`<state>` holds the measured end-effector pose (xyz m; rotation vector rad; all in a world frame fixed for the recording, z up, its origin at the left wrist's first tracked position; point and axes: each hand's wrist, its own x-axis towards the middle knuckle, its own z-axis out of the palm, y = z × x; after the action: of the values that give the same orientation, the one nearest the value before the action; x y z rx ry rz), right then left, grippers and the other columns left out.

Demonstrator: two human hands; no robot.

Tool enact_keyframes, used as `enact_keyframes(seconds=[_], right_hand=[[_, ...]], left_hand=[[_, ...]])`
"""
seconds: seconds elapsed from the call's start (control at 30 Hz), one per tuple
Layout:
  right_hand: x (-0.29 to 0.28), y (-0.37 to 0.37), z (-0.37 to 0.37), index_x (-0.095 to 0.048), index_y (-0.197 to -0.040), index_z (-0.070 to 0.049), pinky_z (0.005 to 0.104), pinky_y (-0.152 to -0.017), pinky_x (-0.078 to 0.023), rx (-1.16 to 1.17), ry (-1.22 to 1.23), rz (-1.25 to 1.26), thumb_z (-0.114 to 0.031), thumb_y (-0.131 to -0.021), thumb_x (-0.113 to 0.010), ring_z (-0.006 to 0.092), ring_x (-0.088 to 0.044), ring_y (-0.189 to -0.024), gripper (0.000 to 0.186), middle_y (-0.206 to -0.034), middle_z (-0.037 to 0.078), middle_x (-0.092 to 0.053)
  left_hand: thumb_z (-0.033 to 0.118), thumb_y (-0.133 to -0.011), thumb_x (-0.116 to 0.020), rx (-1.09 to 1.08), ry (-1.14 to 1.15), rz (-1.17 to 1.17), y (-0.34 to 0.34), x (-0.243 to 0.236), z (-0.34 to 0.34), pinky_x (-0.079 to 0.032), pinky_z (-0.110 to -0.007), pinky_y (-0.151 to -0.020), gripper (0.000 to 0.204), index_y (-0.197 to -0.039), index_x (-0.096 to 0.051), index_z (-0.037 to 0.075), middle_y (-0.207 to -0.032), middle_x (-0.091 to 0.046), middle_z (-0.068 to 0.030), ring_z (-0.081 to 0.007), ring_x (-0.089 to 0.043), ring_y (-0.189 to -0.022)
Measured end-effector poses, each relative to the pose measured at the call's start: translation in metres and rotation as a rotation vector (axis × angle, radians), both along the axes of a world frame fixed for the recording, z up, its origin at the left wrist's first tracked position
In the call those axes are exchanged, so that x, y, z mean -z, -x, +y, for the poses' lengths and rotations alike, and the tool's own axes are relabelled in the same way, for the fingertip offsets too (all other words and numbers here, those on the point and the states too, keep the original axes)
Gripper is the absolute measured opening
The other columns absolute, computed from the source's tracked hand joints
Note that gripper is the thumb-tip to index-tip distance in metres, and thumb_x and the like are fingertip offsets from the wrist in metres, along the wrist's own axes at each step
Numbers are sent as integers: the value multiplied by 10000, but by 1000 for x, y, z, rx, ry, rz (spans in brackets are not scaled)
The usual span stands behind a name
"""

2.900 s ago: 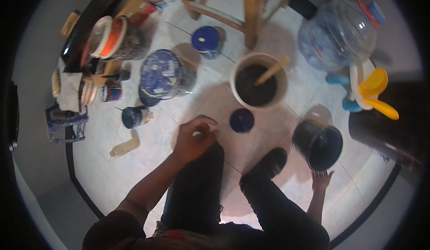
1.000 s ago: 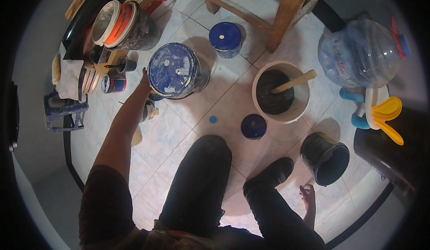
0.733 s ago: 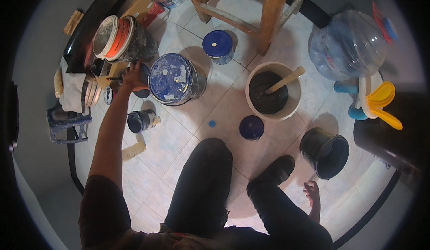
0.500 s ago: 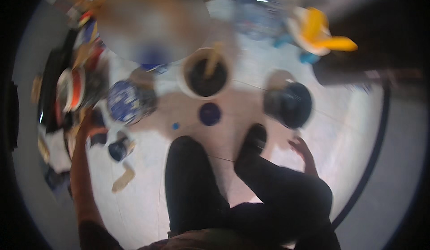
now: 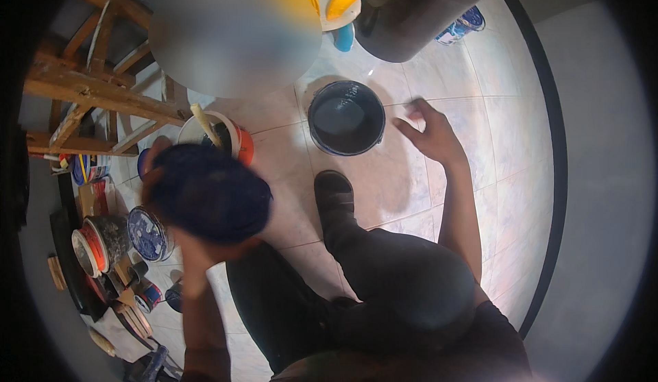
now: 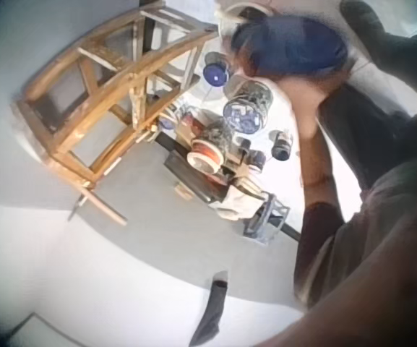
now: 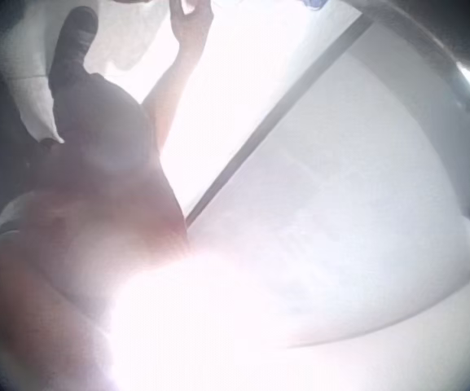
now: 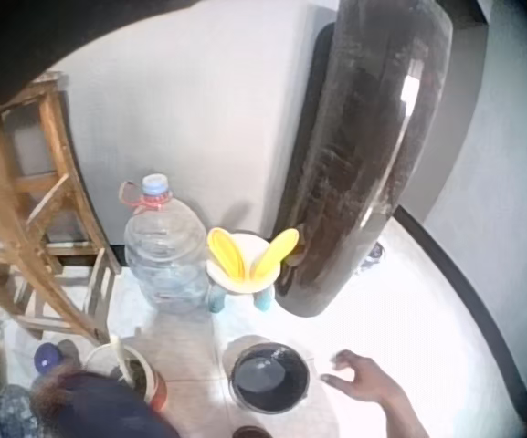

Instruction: The person kneels on the floor and opens a paint can, then pours its contents into a larger bucket. They use a wooden stick to stir the mixture and add liquid from a plastic bottle before continuing to mix.

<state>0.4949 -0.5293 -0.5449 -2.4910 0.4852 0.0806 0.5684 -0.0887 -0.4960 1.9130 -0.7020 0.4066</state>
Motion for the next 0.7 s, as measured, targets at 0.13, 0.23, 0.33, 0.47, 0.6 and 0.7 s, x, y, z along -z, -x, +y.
enact_keyframes(seconds=[0.13,0.23,0.33,0.47,0.6,0.7], right_hand=[[-39,-13,54,-412,-1595,-94,500,-1208,-405,-307,-537,-159,-411,-850,-909,335,-568,-1412,950,-1505,184,-589],[-28,0,49,-271,-1680,-112,537,-1250,-347,-342,-697,-75,-648,-822,-851,380,-520,-1453,1166,-1564,208,-529],[-19,10,40,-439,-1585,-20,538,-1220,-383,-199,-836,-55,-887,-903,-531,375,-546,-1423,1107,-1477,236,-599],[-13,9,29,-562,-1466,67,483,-1133,-434,12,-780,-164,-851,-974,-448,320,-589,-1330,1048,-1414,210,-634],[17,-15,29,-579,-1460,61,429,-1132,-440,66,-618,-299,-697,-1071,-450,275,-592,-1310,862,-1392,172,-642],[48,-16,51,-587,-1455,48,386,-1141,-446,88,-527,-284,-490,-1105,-560,241,-609,-1282,642,-1369,156,-664]], left_hand=[[585,-524,-1038,230,316,75,3,54,-104,-345,-600,-1244,1186,-1488,-458,210,-1625,-303,-225,-474,-343,-1512],[567,-532,-1047,355,462,118,19,81,-143,-216,-668,-1261,1151,-1456,-418,291,-1672,-252,-290,-547,-267,-1553],[615,-593,-1008,406,430,117,35,100,-165,-78,-698,-1273,1078,-1450,-421,328,-1700,-249,-319,-585,-260,-1561],[717,-717,-878,287,350,116,28,102,-182,-25,-701,-1258,984,-1486,-498,234,-1687,-330,-298,-550,-296,-1567],[801,-776,-762,108,66,157,21,108,-173,-13,-684,-1246,1075,-1494,-560,27,-1665,-439,-207,-423,-364,-1577],[783,-756,-795,47,16,229,30,135,-164,-59,-647,-1251,1205,-1587,-421,-5,-1668,-434,-205,-368,-364,-1589]])
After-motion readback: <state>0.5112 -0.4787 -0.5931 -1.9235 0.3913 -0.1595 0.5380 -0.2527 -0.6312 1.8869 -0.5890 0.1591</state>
